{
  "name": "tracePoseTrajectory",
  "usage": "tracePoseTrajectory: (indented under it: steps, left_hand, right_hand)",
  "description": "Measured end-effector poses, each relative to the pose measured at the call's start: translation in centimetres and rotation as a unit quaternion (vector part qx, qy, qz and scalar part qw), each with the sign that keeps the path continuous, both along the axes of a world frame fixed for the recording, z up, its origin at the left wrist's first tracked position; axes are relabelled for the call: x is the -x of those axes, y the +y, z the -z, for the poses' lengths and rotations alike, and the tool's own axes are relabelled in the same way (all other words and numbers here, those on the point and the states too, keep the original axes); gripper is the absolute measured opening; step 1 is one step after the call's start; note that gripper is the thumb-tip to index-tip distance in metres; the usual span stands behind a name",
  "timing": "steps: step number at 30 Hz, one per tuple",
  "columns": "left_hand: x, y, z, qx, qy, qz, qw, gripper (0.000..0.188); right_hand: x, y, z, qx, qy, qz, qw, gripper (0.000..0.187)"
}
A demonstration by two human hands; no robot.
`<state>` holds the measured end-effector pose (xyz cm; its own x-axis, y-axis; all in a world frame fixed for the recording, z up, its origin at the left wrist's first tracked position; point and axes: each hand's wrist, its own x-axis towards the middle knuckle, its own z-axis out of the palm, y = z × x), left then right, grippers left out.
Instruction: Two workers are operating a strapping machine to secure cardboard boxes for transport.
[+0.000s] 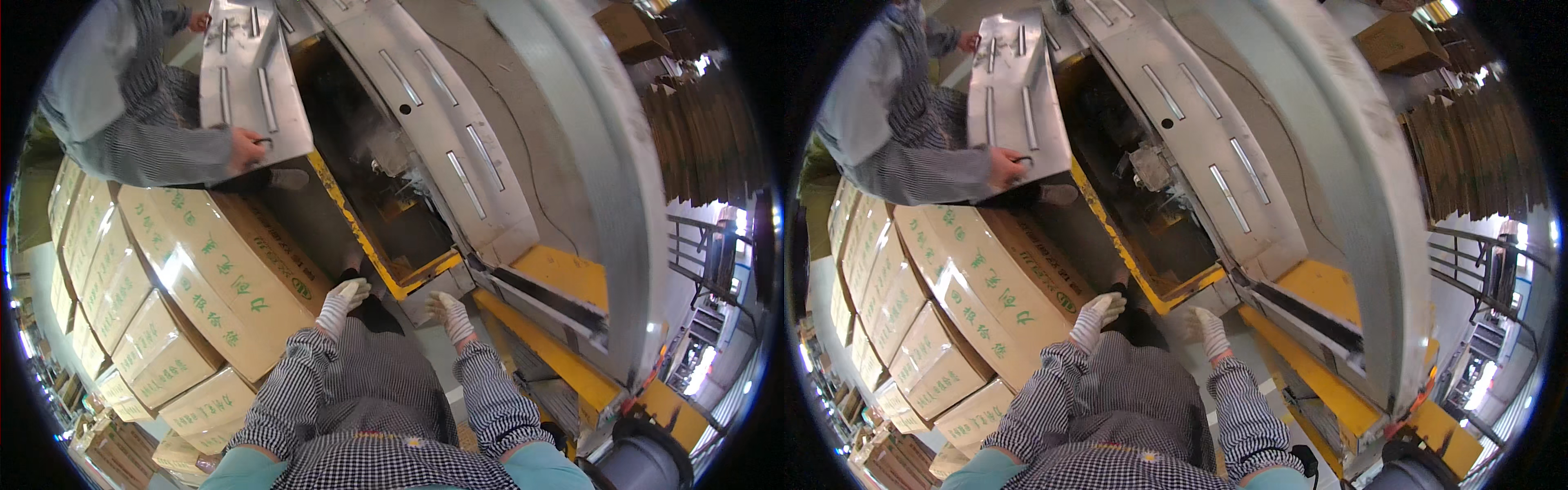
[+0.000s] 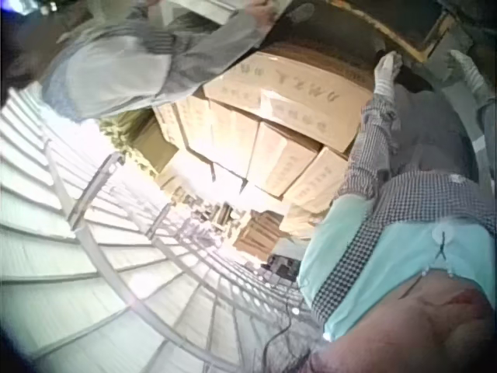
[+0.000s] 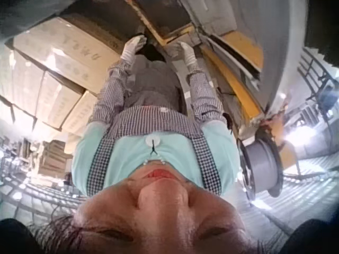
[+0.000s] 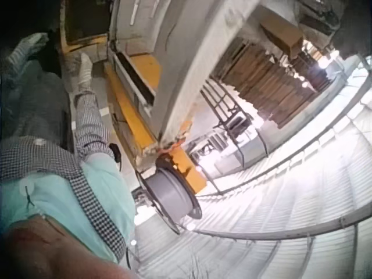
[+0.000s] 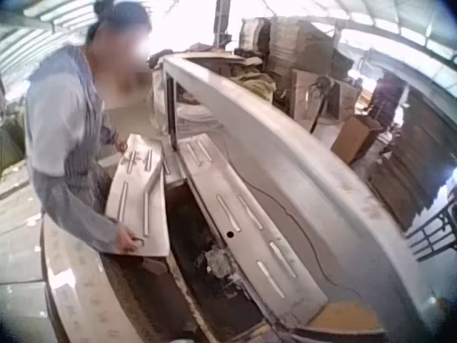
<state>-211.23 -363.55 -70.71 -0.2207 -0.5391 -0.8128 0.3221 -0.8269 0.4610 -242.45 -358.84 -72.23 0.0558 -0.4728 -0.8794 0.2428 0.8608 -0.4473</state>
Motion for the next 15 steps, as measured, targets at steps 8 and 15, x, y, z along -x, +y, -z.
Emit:
tracePoseTrajectory:
  steps: [8,15]
  left_hand:
    - [2.4,-10.2,13.3,0.039,0.098,-0.066,0.992,0.051]
    - [4.2,-15.6,20.1,0.017,0.081,-0.019,0.996,0.054]
  right_hand:
    - [-0.2,-11.4,18.6,-0.067,0.004,0.238,0.969,0.065]
    - [2.0,-16.5,30.2,-0.046,0.072,0.499,0.863,0.063]
